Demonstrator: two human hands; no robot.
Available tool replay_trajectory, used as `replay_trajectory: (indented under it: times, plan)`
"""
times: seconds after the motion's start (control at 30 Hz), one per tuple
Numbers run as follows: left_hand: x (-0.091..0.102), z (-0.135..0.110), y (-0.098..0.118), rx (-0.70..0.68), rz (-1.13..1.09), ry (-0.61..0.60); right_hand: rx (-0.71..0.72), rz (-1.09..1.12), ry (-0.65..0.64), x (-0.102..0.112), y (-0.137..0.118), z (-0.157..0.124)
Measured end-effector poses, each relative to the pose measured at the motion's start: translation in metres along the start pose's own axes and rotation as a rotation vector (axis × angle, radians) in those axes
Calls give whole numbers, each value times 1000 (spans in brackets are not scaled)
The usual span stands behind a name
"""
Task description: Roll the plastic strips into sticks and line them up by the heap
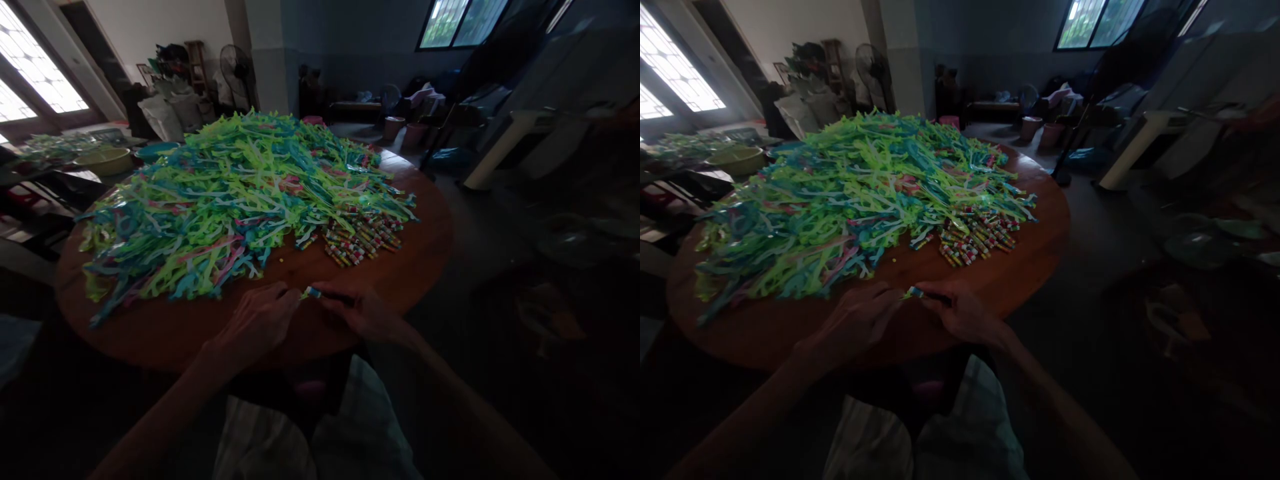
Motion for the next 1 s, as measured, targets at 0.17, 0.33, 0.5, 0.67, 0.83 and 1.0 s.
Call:
replay_trajectory:
  times: [0.17,0.33,0.5,0.67,0.83,1.0]
  plan:
    - [-5,-1,-4,33,14,-58,29,12,-20,0,-4,-1]
    - [-9,1,-4,9,34,-109,65,-24,-15,-2,-5,1]
    - [-6,4,-4,-38,73,-93,95,-30,27,-2,-7,5]
    - [0,0,1,-143,65,-72,225,-142,43,-4,-21,-1]
    - [5,-12,9,-201,98,-48,353,-271,17,-13,-43,-13]
    - [11,-28,7,-116,128,-57,346,-277,-85,-34,-55,-13]
Point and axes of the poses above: each hand's wrist, its own z-axis towards the middle knuckle, its own x-axis out of the back of the hand, y = z × x, the point moved 9 cm from there along z, towards the middle knuckle, and after that the axes turned 6 degrees about -z, right-handed, at the moved point
